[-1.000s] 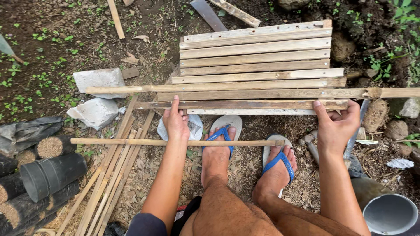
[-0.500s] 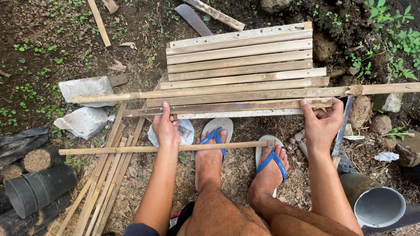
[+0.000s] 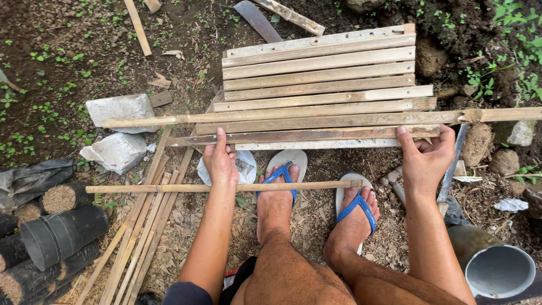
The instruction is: The person assembles a small wooden bench outdoors by placing slats onto a frame and securing them with nails. They use a hammer to drive nails into the slats and frame, repeatedly adjusting the bench and adding more slats to complete the structure.
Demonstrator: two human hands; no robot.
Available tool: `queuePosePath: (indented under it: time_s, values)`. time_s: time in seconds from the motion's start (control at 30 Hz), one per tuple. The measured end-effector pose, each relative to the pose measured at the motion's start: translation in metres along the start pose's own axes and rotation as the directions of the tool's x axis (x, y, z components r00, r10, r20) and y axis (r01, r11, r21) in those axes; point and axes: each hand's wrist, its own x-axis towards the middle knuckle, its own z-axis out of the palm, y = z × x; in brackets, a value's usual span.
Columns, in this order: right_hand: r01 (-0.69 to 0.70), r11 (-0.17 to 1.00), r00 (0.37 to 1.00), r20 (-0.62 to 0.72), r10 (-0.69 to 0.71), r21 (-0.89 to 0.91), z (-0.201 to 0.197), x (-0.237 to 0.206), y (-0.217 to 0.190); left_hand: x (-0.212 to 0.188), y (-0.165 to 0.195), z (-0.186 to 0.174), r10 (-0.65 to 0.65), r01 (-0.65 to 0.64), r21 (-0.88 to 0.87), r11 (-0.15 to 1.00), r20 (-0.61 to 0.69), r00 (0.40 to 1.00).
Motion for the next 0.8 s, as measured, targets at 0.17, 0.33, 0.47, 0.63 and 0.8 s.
queuePosePath:
  time_s: [0.17, 0.33, 0.47, 0.63, 0.8]
  values:
    - [-0.001, 1.0, 1.0, 0.016, 0.001, -0.015, -0.002, -0.001, 0.01, 0.003, -0.002, -0.002, 0.023, -0.023, -0.001, 1.0, 0.02, 1.0]
    - [0.035, 0.999, 0.999, 0.024, -0.036, 0.025, -0.006, -0.001, 0.023, 0.007, -0.005, -0.004, 0.057, -0.058, 0.014, 0.998, 0.03, 0.998]
    - [0.058, 0.998, 0.997, 0.052, -0.057, -0.015, -0.006, -0.001, 0.021, 0.011, -0.006, -0.006, 0.038, -0.038, 0.0, 0.999, 0.023, 0.999]
    - [0.004, 1.0, 1.0, 0.015, -0.004, 0.004, 0.003, -0.003, 0.001, 0.013, -0.006, -0.007, 0.031, -0.03, -0.015, 0.999, 0.033, 0.999]
    - [0.013, 1.0, 1.0, 0.025, -0.014, 0.018, 0.004, -0.002, 0.001, 0.011, -0.005, -0.005, 0.037, -0.036, -0.03, 0.999, 0.026, 0.999]
